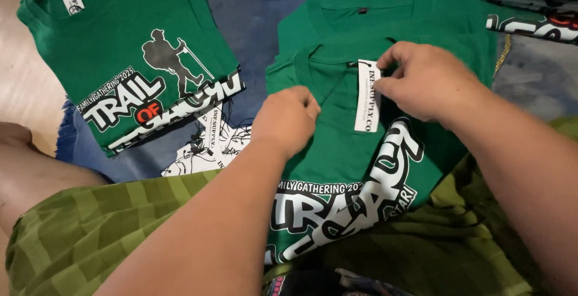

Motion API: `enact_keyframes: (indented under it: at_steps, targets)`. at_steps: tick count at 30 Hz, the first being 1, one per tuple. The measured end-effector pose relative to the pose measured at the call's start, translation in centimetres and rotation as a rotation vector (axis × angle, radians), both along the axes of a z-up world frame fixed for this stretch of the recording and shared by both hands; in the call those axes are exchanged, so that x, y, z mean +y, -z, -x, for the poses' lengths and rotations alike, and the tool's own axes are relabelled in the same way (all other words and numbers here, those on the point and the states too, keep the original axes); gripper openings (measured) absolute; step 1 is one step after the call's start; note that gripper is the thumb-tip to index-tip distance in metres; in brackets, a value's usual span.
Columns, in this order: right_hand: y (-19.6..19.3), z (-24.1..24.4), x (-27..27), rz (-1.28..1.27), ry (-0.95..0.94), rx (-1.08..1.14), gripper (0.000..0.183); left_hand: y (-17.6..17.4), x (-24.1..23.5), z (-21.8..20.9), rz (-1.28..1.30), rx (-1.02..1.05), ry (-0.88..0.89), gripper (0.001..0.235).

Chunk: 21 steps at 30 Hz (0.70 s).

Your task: The person attaches white paper tags to green t-shirts by threading a black string through the tag and the shirt's collar. They then fold the t-shirts and place them into a stack.

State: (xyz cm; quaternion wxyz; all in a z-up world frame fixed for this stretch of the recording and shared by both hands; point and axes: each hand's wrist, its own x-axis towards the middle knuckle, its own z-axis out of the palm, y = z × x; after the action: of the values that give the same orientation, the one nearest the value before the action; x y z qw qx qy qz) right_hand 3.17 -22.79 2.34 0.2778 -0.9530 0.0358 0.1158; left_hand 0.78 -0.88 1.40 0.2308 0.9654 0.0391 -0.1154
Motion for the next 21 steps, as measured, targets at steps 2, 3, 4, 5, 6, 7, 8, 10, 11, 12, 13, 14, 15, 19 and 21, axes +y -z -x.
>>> enact_keyframes:
  at_steps: [2, 3, 4, 5, 6, 7, 8, 10, 11, 12, 13, 14, 15, 19, 21]
  targets:
    - [-0.2, -0.2, -0.3, 0.036, 0.017, -0.039, 0.032, -0.3, -0.1, -0.2, -0.068, 0.035, 0.016, 0.011]
    - [-0.3, -0.3, -0.4, 0.072, 0.036, -0.079, 0.028, -0.4, -0.2, -0.2, -0.137, 0.070, 0.035, 0.010]
    - [1.0, -0.8, -1.4, 0.072, 0.036, -0.075, 0.028, -0.3, -0.2, -0.4, -0.137, 0.073, 0.036, 0.010]
    - [2.3, -1.4, -2.3, 0.164, -0.017, -0.275, 0.032, -0.2, -0.1, -0.6, -0.149, 0.061, 0.049, 0.010]
    - [3.6, -1.9, -3.1, 0.253, -0.072, -0.474, 0.038, -0.2, 0.0, -0.7, -0.161, 0.049, 0.061, 0.010]
    - [4.3, -2.3, -3.6, 0.253, -0.074, -0.473, 0.038, -0.3, 0.2, -0.9, -0.161, 0.052, 0.059, 0.010]
    - [5.1, -2.8, -4.1, 0.257, -0.075, -0.473, 0.049, -0.5, 0.3, -1.0, -0.178, 0.072, 0.072, 0.015]
    - [5.9, -3.4, -4.6, 0.259, -0.073, -0.468, 0.060, -0.9, 0.4, -1.3, -0.198, 0.097, 0.088, 0.021]
    - [5.8, -3.6, -4.4, 0.255, -0.063, -0.425, 0.066, -1.3, 0.5, -1.4, -0.263, 0.103, 0.122, 0.040]
    - [5.8, -3.7, -4.2, 0.251, -0.054, -0.382, 0.073, -1.6, 0.5, -1.6, -0.328, 0.108, 0.157, 0.061]
    - [6.1, -3.9, -4.5, 0.251, -0.056, -0.378, 0.073, -0.6, 0.8, -2.3, -0.327, 0.113, 0.156, 0.061]
    - [6.5, -4.1, -4.7, 0.292, -0.053, -0.417, 0.076, 0.3, 1.2, -2.9, -0.466, -0.042, 0.215, 0.063]
    - [7.0, -4.1, -5.1, 0.335, -0.049, -0.454, 0.079, 1.4, 1.5, -3.5, -0.601, -0.198, 0.277, 0.066]
    - [7.0, -5.0, -5.9, 0.243, -0.009, -0.357, 0.085, 3.2, 1.4, -6.2, -0.518, -0.541, 0.246, 0.028]
    - [7.3, -5.5, -6.4, 0.258, -0.040, -0.323, 0.085, 3.4, 0.8, -7.3, -0.427, -0.497, 0.290, 0.069]
